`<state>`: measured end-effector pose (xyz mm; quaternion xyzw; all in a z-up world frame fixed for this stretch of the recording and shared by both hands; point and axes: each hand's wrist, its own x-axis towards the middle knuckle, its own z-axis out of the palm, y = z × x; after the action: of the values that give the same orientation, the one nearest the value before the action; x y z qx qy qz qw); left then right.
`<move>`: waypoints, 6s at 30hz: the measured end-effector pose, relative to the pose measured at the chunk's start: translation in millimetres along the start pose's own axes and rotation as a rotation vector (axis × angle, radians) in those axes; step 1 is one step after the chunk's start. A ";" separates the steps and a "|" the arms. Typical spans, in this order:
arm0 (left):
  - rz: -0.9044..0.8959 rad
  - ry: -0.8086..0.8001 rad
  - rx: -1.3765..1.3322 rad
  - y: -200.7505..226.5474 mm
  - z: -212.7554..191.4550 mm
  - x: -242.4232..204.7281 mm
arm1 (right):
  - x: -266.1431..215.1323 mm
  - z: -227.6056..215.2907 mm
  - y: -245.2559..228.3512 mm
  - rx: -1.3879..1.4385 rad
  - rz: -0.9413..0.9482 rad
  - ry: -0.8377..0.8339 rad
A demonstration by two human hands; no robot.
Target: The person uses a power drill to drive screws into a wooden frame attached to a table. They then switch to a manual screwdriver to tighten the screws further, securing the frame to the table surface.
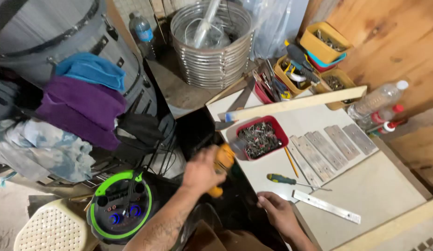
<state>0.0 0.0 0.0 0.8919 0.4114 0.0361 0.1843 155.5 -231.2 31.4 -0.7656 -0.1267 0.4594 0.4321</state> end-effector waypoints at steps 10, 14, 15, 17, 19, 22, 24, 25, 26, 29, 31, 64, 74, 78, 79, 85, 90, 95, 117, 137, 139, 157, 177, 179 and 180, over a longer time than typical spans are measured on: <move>0.520 -0.070 0.062 69.1 29.1 -73.2 | 35.9 42.3 115.8 0.499 -0.104 0.136; 0.647 -0.132 -0.051 74.2 42.3 -100.5 | 32.7 35.8 185.1 0.508 -0.248 0.277; 0.699 -0.101 -0.084 72.8 45.1 -105.4 | 34.0 35.8 200.8 0.454 -0.290 0.393; 0.732 -0.163 -0.255 58.1 36.3 -113.5 | 16.3 39.4 198.2 0.326 -0.286 0.464; 0.779 -0.246 -0.433 41.1 31.3 -118.3 | 10.1 41.1 210.3 0.201 -0.266 0.557; 0.781 -0.149 -0.885 16.6 47.6 -132.0 | -2.1 54.4 227.3 -0.441 -0.368 0.677; 0.291 -0.388 -1.027 -11.1 75.6 -144.0 | -7.4 87.5 187.3 1.111 -0.138 0.519; 0.339 -0.437 -1.023 -12.7 91.6 -151.9 | -10.7 88.2 189.6 1.138 -0.156 0.578; 0.271 -0.549 -0.934 -14.0 107.3 -159.5 | -13.9 87.4 191.7 1.117 -0.173 0.548; 0.180 -0.706 -0.982 -16.2 153.1 -185.4 | -16.8 90.0 203.9 1.131 -0.255 0.515; 0.139 -0.760 -1.125 -15.5 169.0 -197.7 | -20.8 89.3 213.2 1.159 -0.327 0.508; 0.375 0.033 -0.770 -1.4 319.7 -286.9 | -134.4 -142.8 268.9 -1.034 -0.214 0.914; 0.114 -0.355 -0.776 44.1 300.6 -338.8 | -127.6 -156.9 307.2 -1.061 -0.494 0.816; -0.291 -0.506 -1.172 65.6 312.8 -352.4 | -116.0 -160.5 303.5 -1.105 -0.358 0.693; -0.293 -0.499 -1.176 71.9 305.2 -354.1 | -117.8 -160.0 297.7 -1.107 -0.366 0.691; -0.374 -0.584 -1.149 93.8 280.5 -361.3 | -127.7 -154.3 270.1 -1.043 -0.076 0.567; -0.346 -0.547 -1.273 87.1 301.6 -368.1 | -130.5 -168.3 304.9 -1.073 -0.408 0.786; -0.285 -0.554 -1.249 88.2 303.3 -365.6 | -140.1 -169.2 318.4 -1.015 -0.429 0.829; -0.173 -0.528 -1.364 109.4 300.7 -371.5 | -118.7 -163.9 284.8 -0.995 -0.123 0.567; -0.406 -0.442 -1.238 113.2 295.3 -367.4 | -234.9 -187.9 484.4 -0.744 -0.648 1.503; -0.420 -0.429 -1.265 110.8 297.4 -370.8 | -218.8 -176.0 490.4 -0.736 -0.526 1.492; -0.349 -0.257 -1.370 71.1 314.6 -382.1 | -165.2 -141.9 419.2 -0.998 -0.118 1.139; -0.333 -0.094 -1.343 61.3 306.7 -394.9 | -162.8 -146.5 421.8 -0.943 -0.108 1.118; -0.201 -0.029 -1.415 45.8 333.5 -393.3 | -166.4 -142.5 418.2 -0.944 -0.111 1.111; -0.066 0.036 -1.480 38.5 347.2 -392.2 | -168.2 -141.0 416.2 -0.943 -0.112 1.106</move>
<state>-155.6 -419.8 -274.6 0.5209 0.3089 0.3131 0.7316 93.9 -654.9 -163.7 -0.9830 -0.1131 -0.1209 0.0799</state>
